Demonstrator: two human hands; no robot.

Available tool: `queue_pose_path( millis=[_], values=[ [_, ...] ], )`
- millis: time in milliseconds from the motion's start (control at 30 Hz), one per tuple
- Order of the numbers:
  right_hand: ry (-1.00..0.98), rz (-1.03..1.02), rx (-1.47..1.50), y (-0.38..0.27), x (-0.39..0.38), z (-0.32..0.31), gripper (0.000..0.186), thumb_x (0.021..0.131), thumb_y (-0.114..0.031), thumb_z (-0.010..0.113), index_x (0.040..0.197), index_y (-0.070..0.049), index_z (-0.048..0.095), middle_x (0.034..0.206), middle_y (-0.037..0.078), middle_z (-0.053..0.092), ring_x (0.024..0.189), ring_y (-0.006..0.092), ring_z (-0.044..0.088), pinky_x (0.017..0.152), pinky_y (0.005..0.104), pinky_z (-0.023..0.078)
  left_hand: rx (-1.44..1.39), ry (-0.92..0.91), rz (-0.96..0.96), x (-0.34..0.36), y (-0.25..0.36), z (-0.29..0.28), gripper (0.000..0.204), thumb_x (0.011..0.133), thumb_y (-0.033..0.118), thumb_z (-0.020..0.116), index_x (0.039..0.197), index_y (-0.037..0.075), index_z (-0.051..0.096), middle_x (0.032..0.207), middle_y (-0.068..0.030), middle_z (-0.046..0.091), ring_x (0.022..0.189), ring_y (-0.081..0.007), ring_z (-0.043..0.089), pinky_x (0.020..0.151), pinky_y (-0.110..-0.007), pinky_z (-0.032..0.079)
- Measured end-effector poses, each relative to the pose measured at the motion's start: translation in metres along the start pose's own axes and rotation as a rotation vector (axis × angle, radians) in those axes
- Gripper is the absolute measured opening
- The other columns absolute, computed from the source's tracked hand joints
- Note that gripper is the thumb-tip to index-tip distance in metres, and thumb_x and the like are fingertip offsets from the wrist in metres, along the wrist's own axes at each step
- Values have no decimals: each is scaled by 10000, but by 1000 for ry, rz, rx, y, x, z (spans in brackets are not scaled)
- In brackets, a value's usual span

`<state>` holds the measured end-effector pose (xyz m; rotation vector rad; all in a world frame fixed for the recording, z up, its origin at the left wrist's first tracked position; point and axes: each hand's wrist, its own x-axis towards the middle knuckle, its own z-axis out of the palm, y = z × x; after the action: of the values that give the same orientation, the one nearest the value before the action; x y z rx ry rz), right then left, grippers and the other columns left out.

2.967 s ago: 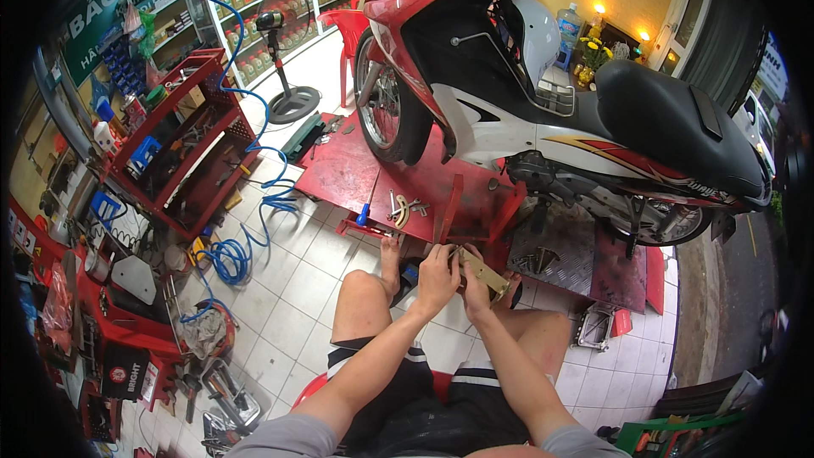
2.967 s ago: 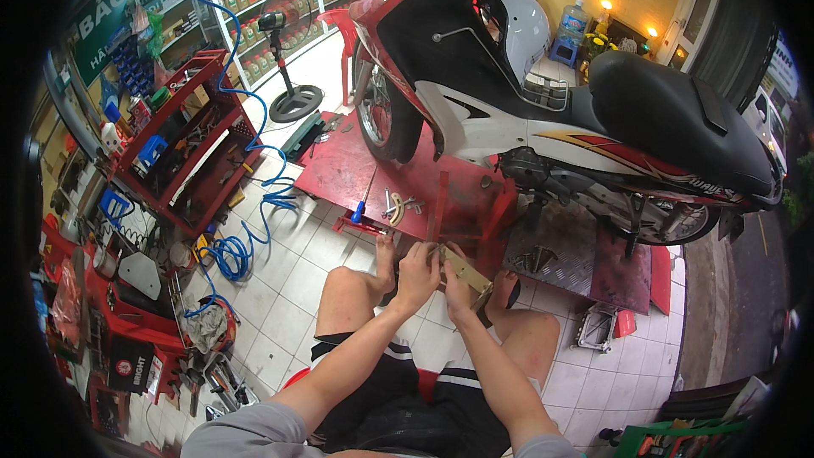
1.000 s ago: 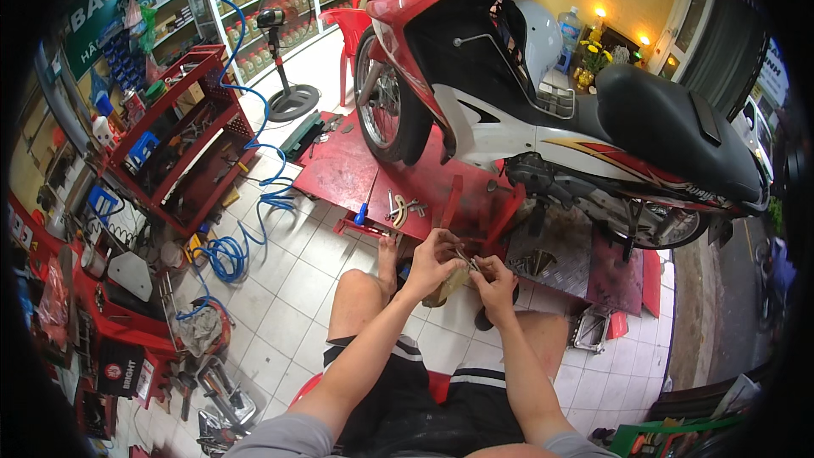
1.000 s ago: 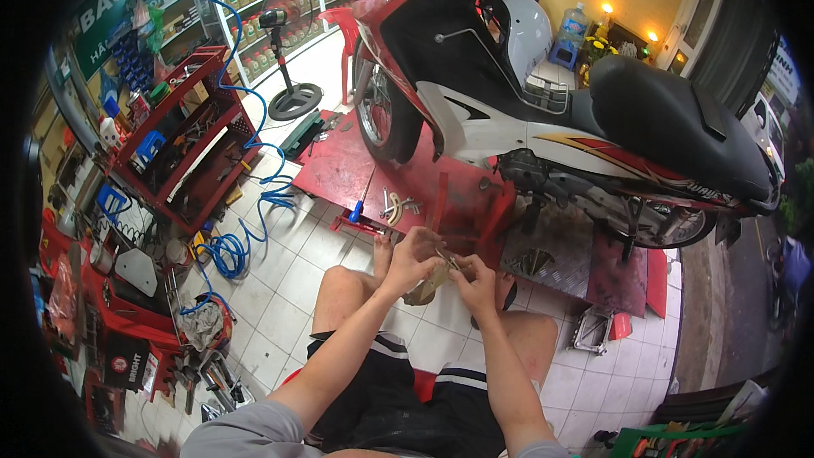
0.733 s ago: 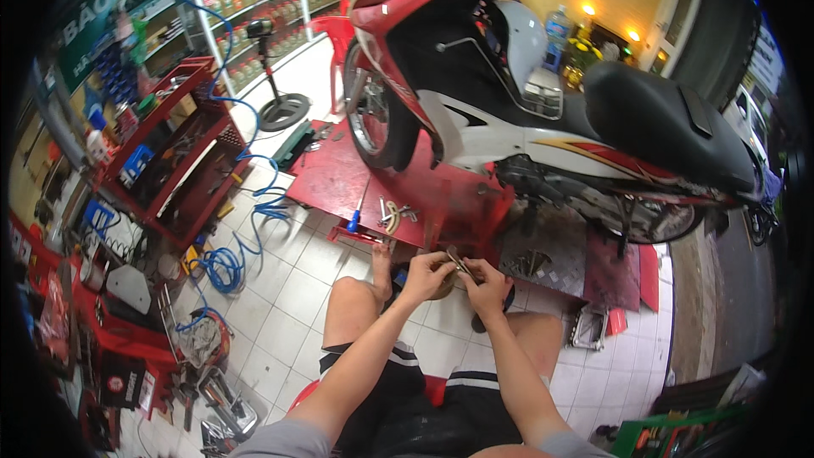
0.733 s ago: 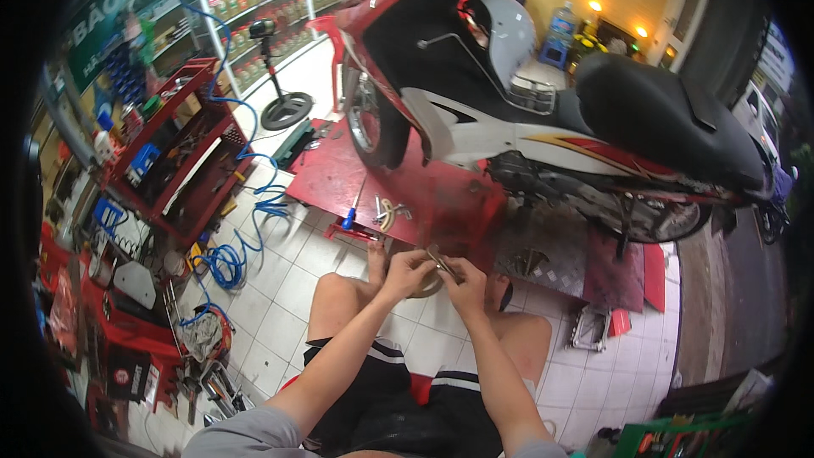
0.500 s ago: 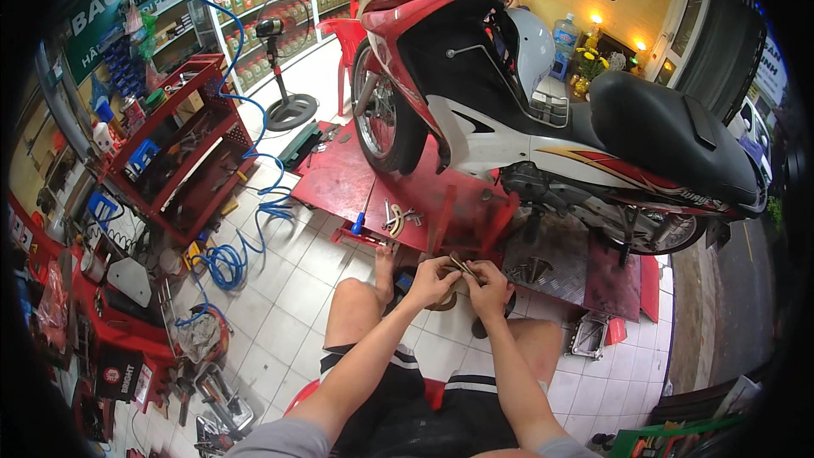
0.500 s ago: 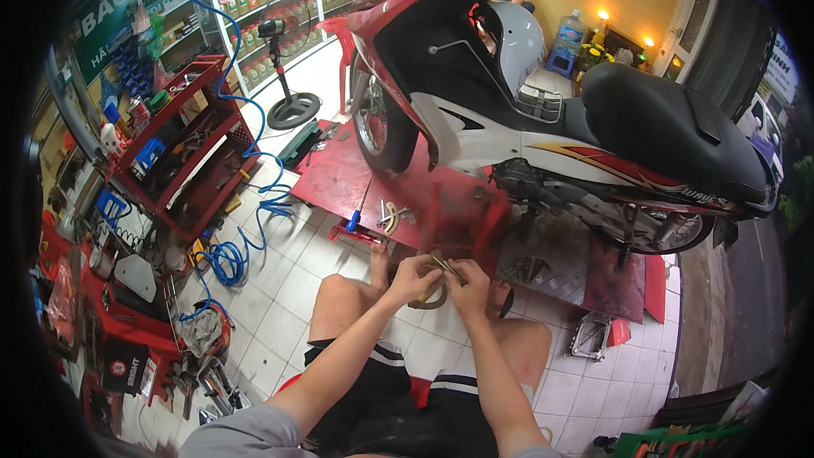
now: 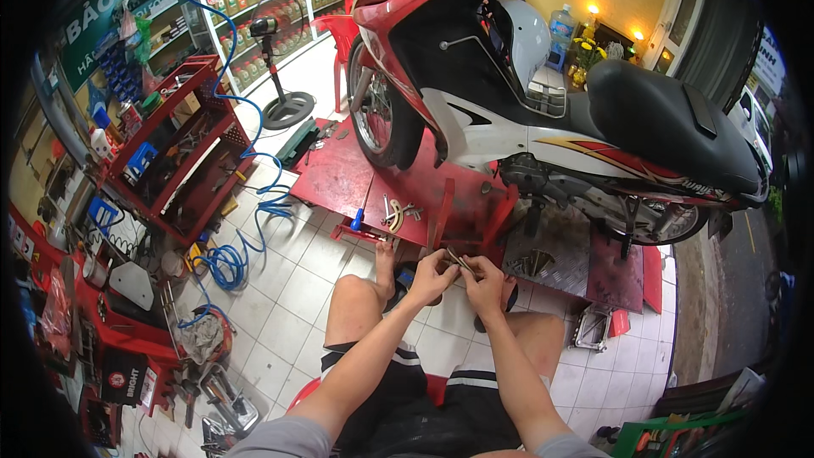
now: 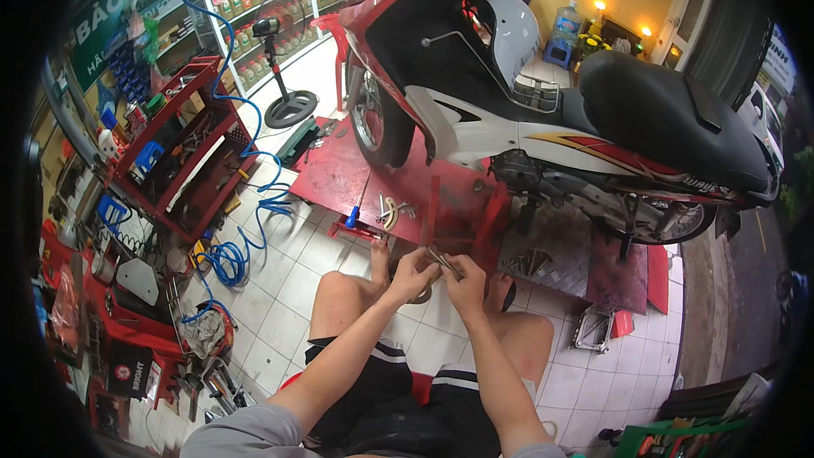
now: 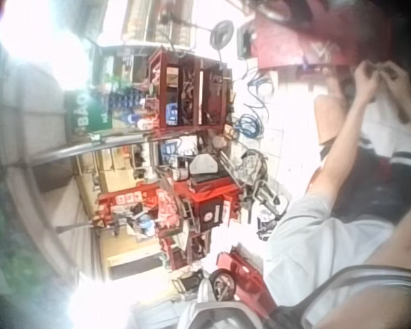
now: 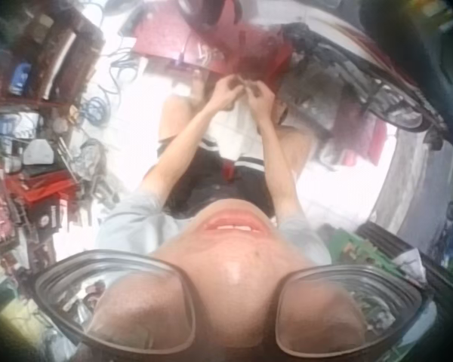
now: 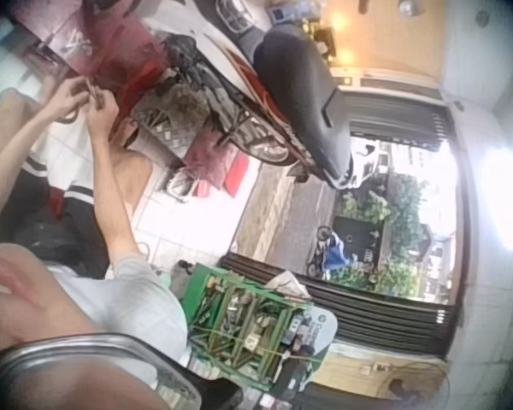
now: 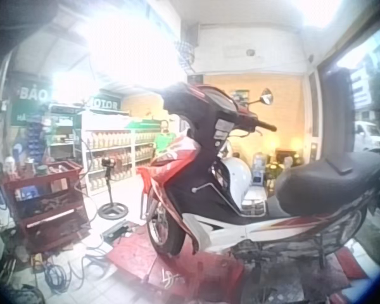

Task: The person sits on a low stool in a workshop and works on a motorcycle brake assembly. They use their hands to manipulate the brake shoes and springs, then use pliers to adjust the components. The person continues to assemble and adjust the brake parts by hand.

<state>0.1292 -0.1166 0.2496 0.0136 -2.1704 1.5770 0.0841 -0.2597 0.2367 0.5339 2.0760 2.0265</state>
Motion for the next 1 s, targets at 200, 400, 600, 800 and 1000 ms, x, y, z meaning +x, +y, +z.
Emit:
queue_pose_path(
  millis=[200, 400, 600, 800, 1000],
  values=[
    [-66, -118, -43, -12, 1, -1, 155, 768, 20, 689, 918, 25, 648, 925, 149, 673, 857, 264, 687, 736, 305, 527, -75, -49, 36, 2, -27, -6, 214, 904, 23, 543, 1114, -16, 551, 947, -35, 598, 829, -84, 574, 693, -231, 484],
    [-53, -65, -100, -10, 7, 3, 163, 775, 26, 679, 934, 19, 644, 919, 121, 634, 830, 210, 667, 676, 285, 508, -24, 57, 59, 10, -30, -2, 167, 872, 85, 566, 989, -31, 543, 825, -115, 608, 759, -172, 561, 706, -330, 471],
    [-10, -77, -147, -4, -1, 9, 163, 768, 21, 666, 929, 13, 642, 893, 139, 630, 801, 298, 649, 670, 340, 496, 146, 127, 80, 3, -22, 4, 137, 932, 69, 478, 982, -39, 545, 850, -207, 619, 760, -316, 621, 683, -375, 471],
    [12, -41, -170, -10, -2, 13, 150, 778, -29, 660, 927, -9, 661, 898, 150, 623, 817, 353, 625, 698, 402, 485, 153, 187, 25, 0, -18, 8, 150, 929, 80, 483, 991, -43, 540, 870, -231, 622, 797, -351, 631, 701, -399, 472],
    [33, -130, -227, 1, 0, 11, 155, 765, 28, 667, 917, 16, 639, 882, 139, 640, 765, 283, 663, 568, 311, 504, 180, 128, 76, 0, -19, 6, 161, 922, 95, 506, 993, -46, 541, 870, -194, 625, 781, -309, 606, 702, -376, 469]
  ],
)
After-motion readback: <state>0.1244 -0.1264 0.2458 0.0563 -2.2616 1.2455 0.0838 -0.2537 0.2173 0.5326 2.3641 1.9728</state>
